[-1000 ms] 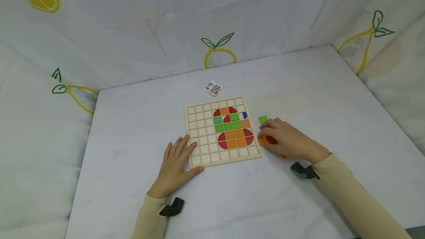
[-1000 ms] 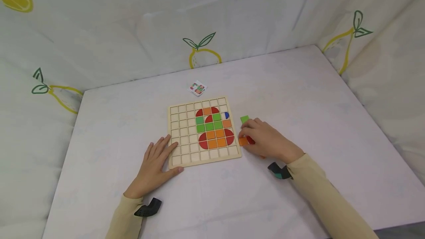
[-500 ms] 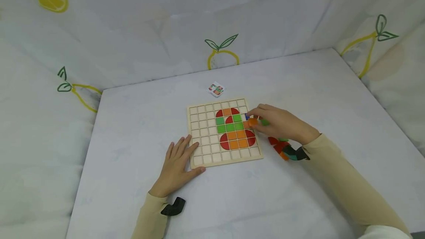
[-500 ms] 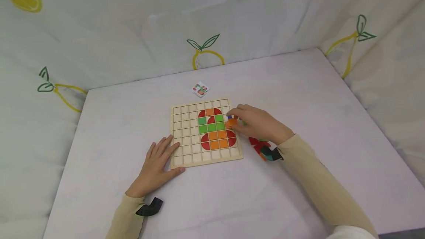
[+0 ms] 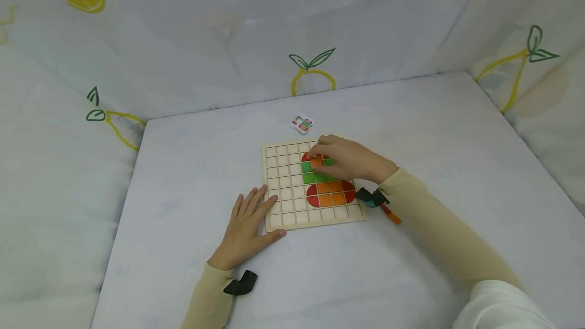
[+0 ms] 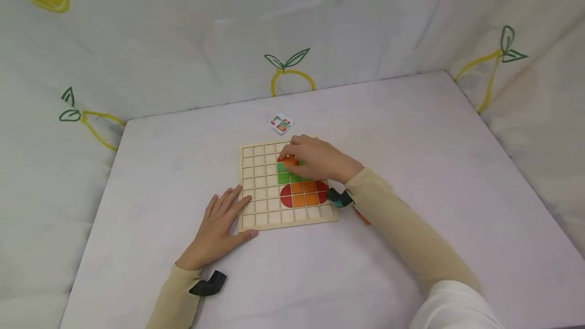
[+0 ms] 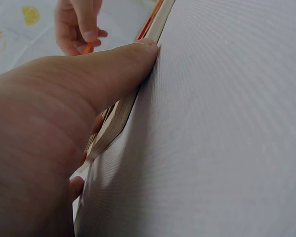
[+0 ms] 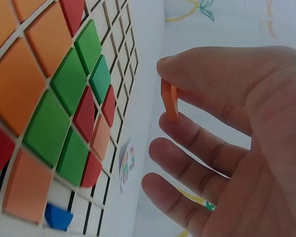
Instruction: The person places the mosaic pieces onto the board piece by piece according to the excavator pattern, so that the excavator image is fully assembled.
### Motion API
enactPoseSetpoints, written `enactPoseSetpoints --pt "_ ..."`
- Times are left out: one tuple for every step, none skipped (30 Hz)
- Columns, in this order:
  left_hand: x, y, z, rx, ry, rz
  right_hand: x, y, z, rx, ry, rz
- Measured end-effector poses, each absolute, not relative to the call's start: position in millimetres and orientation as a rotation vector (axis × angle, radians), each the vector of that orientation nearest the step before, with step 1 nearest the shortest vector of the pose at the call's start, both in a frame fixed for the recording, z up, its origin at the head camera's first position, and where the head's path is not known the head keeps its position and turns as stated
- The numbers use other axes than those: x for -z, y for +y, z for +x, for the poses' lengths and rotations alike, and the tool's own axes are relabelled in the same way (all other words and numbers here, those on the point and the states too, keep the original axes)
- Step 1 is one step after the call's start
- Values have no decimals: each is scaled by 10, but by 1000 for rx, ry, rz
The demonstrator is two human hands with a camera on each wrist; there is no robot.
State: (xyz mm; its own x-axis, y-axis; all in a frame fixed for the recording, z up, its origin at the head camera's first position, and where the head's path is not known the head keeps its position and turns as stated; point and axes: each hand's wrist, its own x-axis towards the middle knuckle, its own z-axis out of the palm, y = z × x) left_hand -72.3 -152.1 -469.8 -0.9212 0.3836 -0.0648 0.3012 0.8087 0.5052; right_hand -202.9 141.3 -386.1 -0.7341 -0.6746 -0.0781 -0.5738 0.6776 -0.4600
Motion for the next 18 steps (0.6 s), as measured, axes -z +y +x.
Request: enactPoseSetpoints --pt "4704 -1522 -722 -746 2830 539 3874 1381 -2047 607 2647 -1017" --pt "4709 -1524 -721 -744 2831 540 3887 1352 -2063 612 2644 -1031" --pt "4707 -1523 -721 -743 2828 540 3902 1321 -2078 616 2639 -1040" --pt "4704 -1523 -725 -745 2828 542 3908 1294 -2093 613 2637 -1041" --pt "4702 -1523 -729 -747 2828 544 3914 1265 -2106 611 2635 -1048" --pt "4700 -1522 -732 -746 2829 544 3930 1237 -2121 606 2635 -1052" --pt "4698 -1523 -733 -747 2828 544 3942 1207 -2133 607 2632 -1052" --pt "4698 -1524 -734 -746 2829 547 3955 1178 -2144 606 2630 -1060" --pt "4696 -1525 -734 -749 2828 548 3971 1149 -2155 601 2631 -1063" --pt "4695 -1526 -734 -751 2827 547 3987 1123 -2166 599 2631 -1069" --pt "4695 -1527 -734 -752 2829 547 4006 1098 -2176 592 2634 -1073" --pt "4697 -1529 -734 -751 2830 547 4025 1076 -2185 583 2637 -1070" --pt "4698 -1530 -733 -750 2830 547 4045 1054 -2193 580 2637 -1070" --pt "4700 -1530 -733 -752 2830 548 4066 1037 -2201 572 2642 -1077" --pt "4702 -1530 -733 -754 2828 545 4085 1021 -2208 570 2642 -1078" --pt "4705 -1530 -733 -751 2829 543 4102 1008 -2215 568 2640 -1080" --pt "4707 -1530 -734 -745 2829 542 4114 999 -2220 560 2641 -1080" --pt "4708 -1529 -735 -740 2828 542 4120 995 -2225 555 2644 -1080"
